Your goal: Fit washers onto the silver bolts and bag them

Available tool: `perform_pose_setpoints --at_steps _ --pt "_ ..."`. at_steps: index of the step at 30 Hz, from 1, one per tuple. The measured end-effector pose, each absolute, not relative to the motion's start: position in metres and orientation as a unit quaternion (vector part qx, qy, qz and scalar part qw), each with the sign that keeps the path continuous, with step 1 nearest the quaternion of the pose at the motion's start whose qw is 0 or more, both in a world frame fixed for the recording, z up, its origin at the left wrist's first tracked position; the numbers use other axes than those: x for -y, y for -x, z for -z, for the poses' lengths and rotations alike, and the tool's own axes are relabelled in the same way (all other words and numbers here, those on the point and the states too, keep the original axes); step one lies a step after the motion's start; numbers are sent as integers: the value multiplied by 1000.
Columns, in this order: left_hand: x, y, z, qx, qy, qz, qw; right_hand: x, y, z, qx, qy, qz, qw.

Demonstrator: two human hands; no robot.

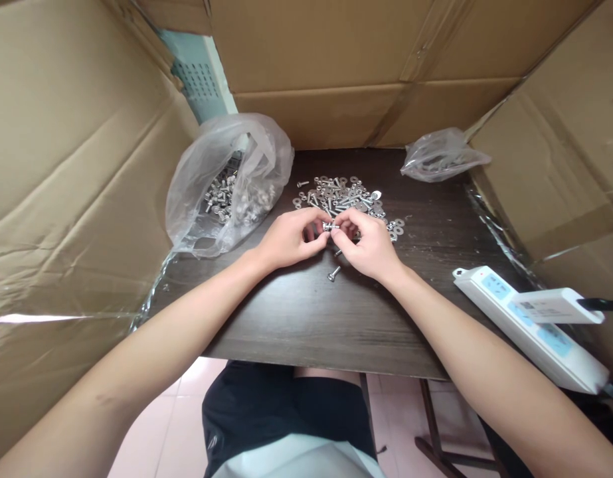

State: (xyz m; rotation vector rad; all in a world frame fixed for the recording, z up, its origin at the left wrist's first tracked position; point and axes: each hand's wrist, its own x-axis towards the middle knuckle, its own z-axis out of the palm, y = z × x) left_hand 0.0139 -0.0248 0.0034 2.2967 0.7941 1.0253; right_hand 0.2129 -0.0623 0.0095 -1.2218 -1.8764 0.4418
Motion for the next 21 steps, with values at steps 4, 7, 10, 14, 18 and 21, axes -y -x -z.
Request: perform_pose_setpoints --at_steps 4,7,10,14,18,21 --pt "25 -14 -4 -298 -840 -373 258 63 -214 -10 749 490 -180 407" --pt "25 -15 -3 -298 -836 -376 266 63 -214 -10 750 490 -183 405" --pt "25 -15 -3 -297 -833 -381 271 63 -213 -11 755 486 -184 400" --pt "25 -15 -2 -294 -832 -384 270 62 -213 -12 763 475 -167 404" --pt "25 -15 -2 -292 -834 -385 267 62 -213 -13 757 480 -165 412" --pt "25 -15 -2 -297 -836 -382 259 63 -212 -13 760 479 -164 409"
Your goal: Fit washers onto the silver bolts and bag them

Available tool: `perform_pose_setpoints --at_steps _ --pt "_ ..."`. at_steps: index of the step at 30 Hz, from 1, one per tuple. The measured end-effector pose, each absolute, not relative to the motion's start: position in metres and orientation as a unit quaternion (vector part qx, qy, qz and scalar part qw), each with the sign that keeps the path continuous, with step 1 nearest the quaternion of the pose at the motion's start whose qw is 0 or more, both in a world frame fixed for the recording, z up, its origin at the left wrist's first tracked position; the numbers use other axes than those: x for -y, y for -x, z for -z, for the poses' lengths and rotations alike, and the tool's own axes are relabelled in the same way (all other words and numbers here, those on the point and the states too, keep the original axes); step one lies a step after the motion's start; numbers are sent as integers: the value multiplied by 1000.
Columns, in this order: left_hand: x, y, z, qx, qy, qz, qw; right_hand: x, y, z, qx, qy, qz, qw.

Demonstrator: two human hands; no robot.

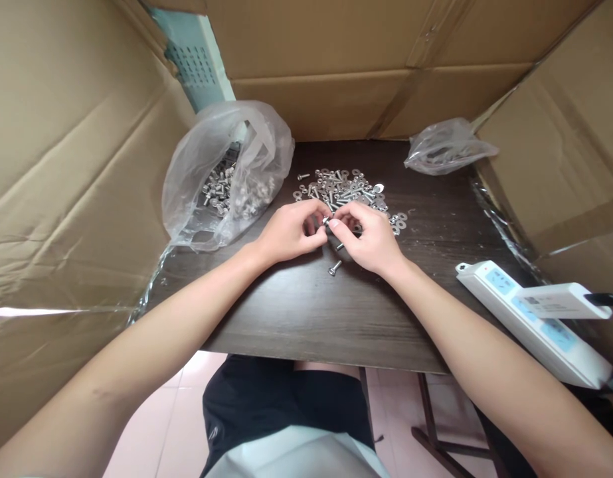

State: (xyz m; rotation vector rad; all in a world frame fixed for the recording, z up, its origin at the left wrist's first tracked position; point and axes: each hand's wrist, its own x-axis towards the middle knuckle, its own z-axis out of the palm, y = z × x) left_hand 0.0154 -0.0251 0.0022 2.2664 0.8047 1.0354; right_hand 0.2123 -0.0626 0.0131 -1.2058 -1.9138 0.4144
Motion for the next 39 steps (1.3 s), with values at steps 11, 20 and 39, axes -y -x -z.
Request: perform_pose_setpoints --at_steps 11,20,39 --pt "24 -15 0 -295 -837 -383 257 61 -214 -8 789 447 -154 392" --pt "24 -15 0 -299 -832 -381 271 61 -214 -8 775 447 -151 420" --pt "24 -15 -1 -280 -841 -373 276 59 -215 -9 773 462 -134 414"
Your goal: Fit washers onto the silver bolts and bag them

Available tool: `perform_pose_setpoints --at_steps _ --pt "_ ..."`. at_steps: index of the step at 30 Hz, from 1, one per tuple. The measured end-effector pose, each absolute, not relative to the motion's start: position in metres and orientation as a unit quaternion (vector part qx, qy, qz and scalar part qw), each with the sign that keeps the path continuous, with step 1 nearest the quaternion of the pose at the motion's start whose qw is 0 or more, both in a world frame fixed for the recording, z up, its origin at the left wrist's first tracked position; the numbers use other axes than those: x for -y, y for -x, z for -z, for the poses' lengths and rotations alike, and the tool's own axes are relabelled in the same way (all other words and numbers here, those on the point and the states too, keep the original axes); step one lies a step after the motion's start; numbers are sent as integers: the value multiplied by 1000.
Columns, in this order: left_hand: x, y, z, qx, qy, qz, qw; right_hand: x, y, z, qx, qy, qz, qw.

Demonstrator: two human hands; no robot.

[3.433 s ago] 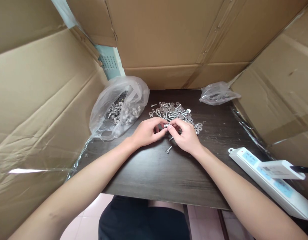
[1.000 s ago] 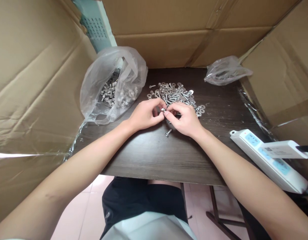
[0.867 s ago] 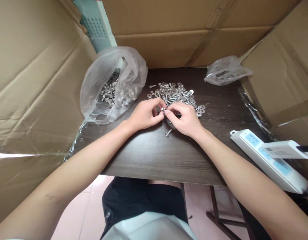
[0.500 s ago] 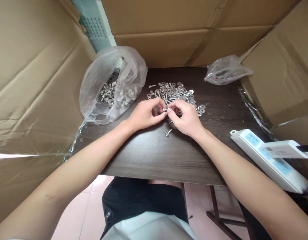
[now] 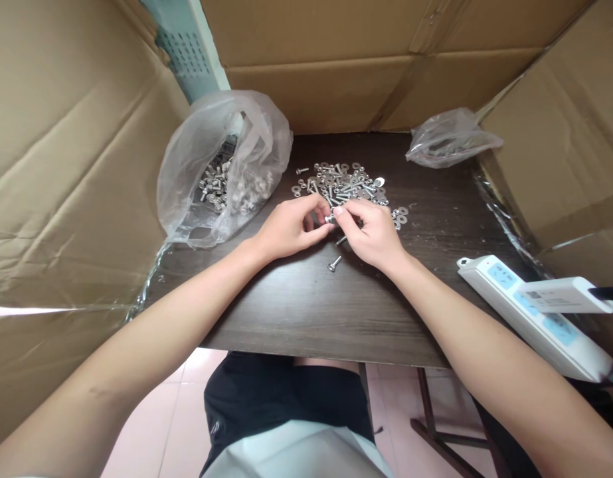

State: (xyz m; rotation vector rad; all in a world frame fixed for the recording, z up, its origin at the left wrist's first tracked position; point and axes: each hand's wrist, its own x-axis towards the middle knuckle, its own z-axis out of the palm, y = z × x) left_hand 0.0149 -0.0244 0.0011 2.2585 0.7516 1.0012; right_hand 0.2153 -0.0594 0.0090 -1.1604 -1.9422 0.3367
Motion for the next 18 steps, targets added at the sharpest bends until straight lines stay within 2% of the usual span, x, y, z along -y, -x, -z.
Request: perform_pose_setpoints --at_steps 18 --pt "24 -15 -1 -277 -840 -376 277 59 -215 -8 764 456 -166 425"
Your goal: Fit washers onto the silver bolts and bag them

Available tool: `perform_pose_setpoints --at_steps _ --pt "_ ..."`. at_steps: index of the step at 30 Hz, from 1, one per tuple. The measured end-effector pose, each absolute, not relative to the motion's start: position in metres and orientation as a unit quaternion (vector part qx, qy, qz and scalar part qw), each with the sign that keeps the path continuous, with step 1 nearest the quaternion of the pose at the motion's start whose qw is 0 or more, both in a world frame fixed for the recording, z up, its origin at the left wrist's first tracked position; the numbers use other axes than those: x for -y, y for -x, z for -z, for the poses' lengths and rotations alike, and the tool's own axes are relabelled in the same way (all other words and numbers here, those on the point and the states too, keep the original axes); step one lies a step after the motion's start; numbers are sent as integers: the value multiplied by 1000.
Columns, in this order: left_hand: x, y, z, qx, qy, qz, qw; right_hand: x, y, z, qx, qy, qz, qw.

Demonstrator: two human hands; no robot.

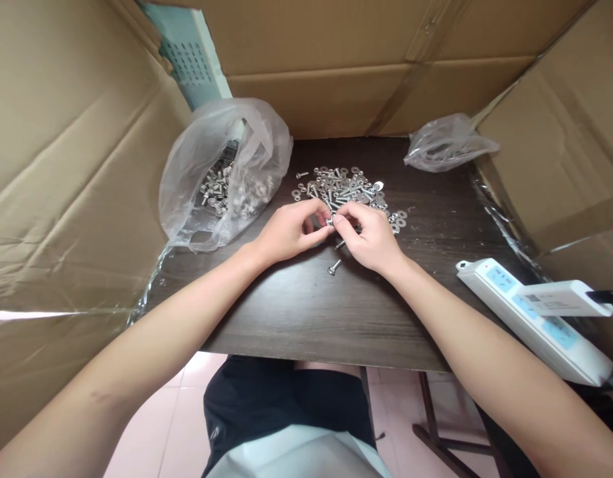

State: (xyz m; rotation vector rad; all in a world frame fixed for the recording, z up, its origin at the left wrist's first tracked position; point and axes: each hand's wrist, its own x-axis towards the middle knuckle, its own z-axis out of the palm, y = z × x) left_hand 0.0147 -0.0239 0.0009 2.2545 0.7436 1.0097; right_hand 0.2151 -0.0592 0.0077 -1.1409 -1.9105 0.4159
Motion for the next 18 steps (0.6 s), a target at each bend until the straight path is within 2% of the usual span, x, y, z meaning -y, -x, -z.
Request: perform_pose_setpoints --at_steps 6,18 --pt "24 -15 -2 -290 -838 -366 282 59 -216 -9 773 478 -145 391" --pt "23 -13 -1 -290 -840 -365 279 61 -215 -11 763 459 -176 421"
